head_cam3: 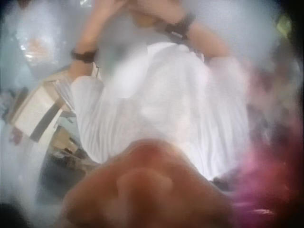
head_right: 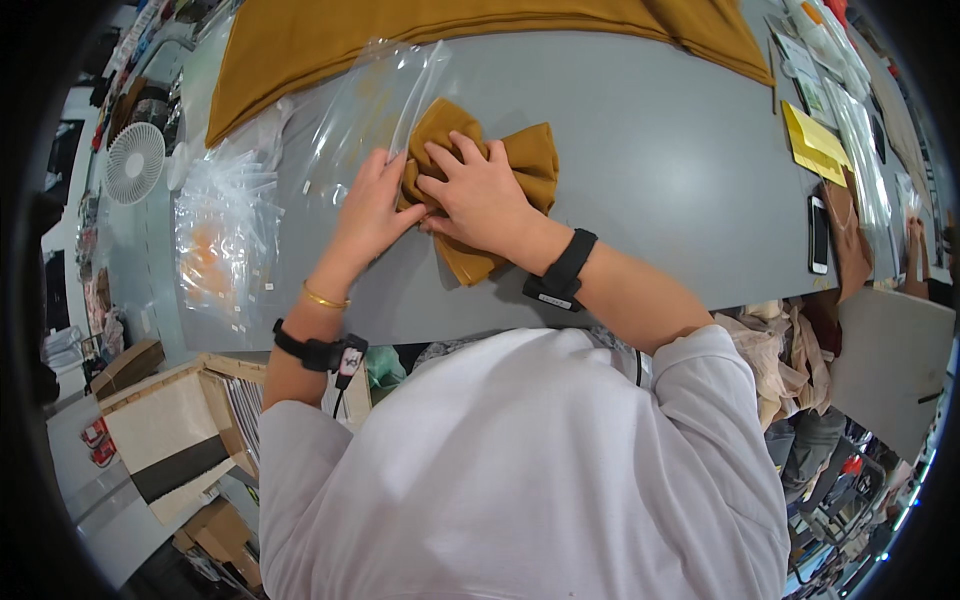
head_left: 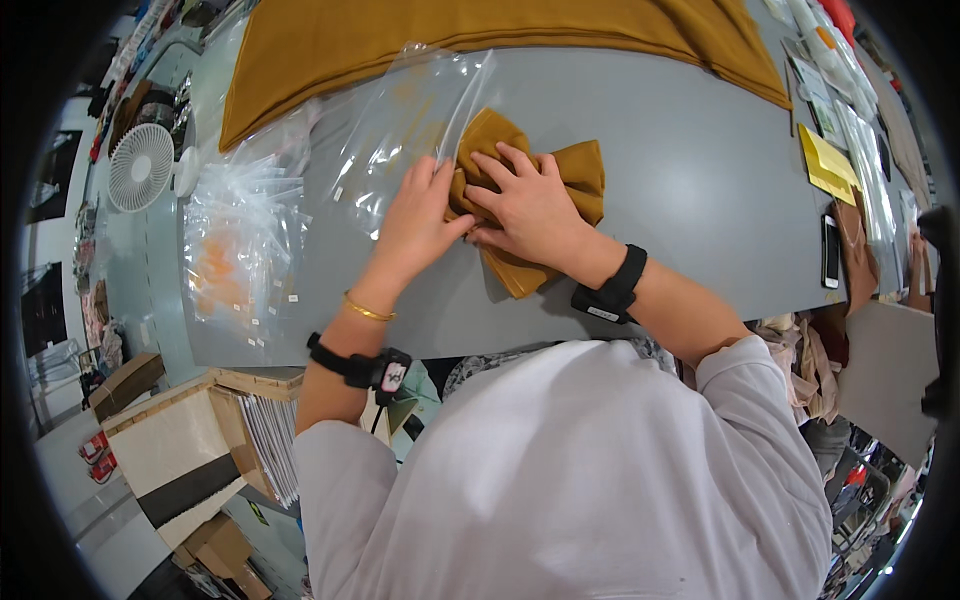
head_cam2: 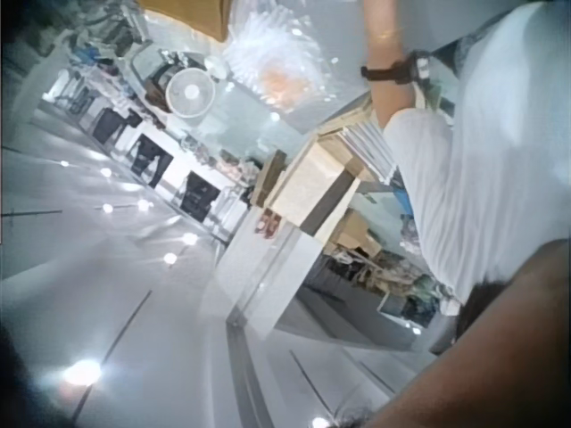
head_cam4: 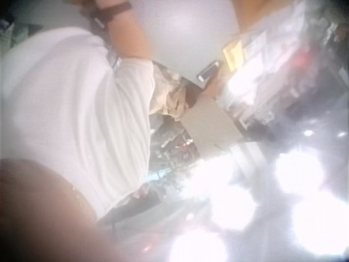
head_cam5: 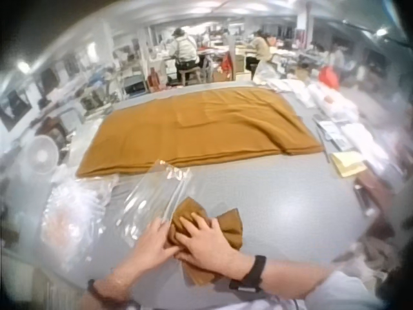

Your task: The person folds mustard-colored garments on a table and places each folded piece into a clear plastic bag. The person repeats this process multiple times, stacking the packaged items on the table.

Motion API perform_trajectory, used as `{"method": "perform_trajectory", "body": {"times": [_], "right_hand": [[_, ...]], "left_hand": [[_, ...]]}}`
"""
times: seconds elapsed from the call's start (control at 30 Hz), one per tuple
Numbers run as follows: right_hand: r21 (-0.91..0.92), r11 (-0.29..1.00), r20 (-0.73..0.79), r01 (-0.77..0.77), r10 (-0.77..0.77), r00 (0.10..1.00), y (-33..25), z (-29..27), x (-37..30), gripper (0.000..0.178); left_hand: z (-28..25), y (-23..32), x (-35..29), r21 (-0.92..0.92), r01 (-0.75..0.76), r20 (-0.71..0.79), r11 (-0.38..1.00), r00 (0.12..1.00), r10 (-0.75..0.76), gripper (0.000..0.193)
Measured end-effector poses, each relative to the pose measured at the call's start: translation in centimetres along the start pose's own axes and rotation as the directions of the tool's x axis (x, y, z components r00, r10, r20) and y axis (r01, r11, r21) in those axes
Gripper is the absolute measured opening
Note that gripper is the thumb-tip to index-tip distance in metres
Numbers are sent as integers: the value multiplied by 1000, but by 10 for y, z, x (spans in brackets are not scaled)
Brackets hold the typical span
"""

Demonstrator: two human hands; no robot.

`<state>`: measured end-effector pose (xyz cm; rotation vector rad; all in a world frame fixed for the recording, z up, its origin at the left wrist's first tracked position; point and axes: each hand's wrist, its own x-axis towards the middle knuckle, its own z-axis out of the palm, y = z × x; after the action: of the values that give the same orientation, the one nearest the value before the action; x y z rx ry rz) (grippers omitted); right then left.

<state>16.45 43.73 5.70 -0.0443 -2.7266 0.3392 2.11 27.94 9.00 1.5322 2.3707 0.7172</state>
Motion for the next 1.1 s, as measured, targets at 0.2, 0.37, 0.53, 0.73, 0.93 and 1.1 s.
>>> {"method": "perform_trajectory", "body": {"times": [0.2, 0.37, 0.53, 0.73, 0.93, 1.1], "right_hand": [[27, 976, 1, -218, 218, 976, 75, -56, -61, 28], [250, 959, -331, -132, 213, 919, 47, -77, -73, 30], [40, 980, -24, -195, 196, 980, 32, -35, -72, 42], [-138, 972, 62, -188, 198, 978, 25, -18, 4, 72], [72, 990, 188, 119, -131, 973, 51, -54, -10, 81], [122, 968, 151, 218, -235, 960, 73, -27, -46, 71]], "left_hand": [[14, 3, -17, -176, 1, 144, 984, 989, 24, 27], [71, 45, -8, -8, -118, 92, 993, 989, 119, 25], [42, 72, 9, -188, -167, -158, 968, 978, 138, 45], [-1, 90, 16, 260, -283, -50, 923, 951, 306, 52], [-14, 101, -25, 222, -366, -226, 904, 882, 413, 42], [31, 110, -65, -219, -415, 394, 883, 790, 469, 41]]}}
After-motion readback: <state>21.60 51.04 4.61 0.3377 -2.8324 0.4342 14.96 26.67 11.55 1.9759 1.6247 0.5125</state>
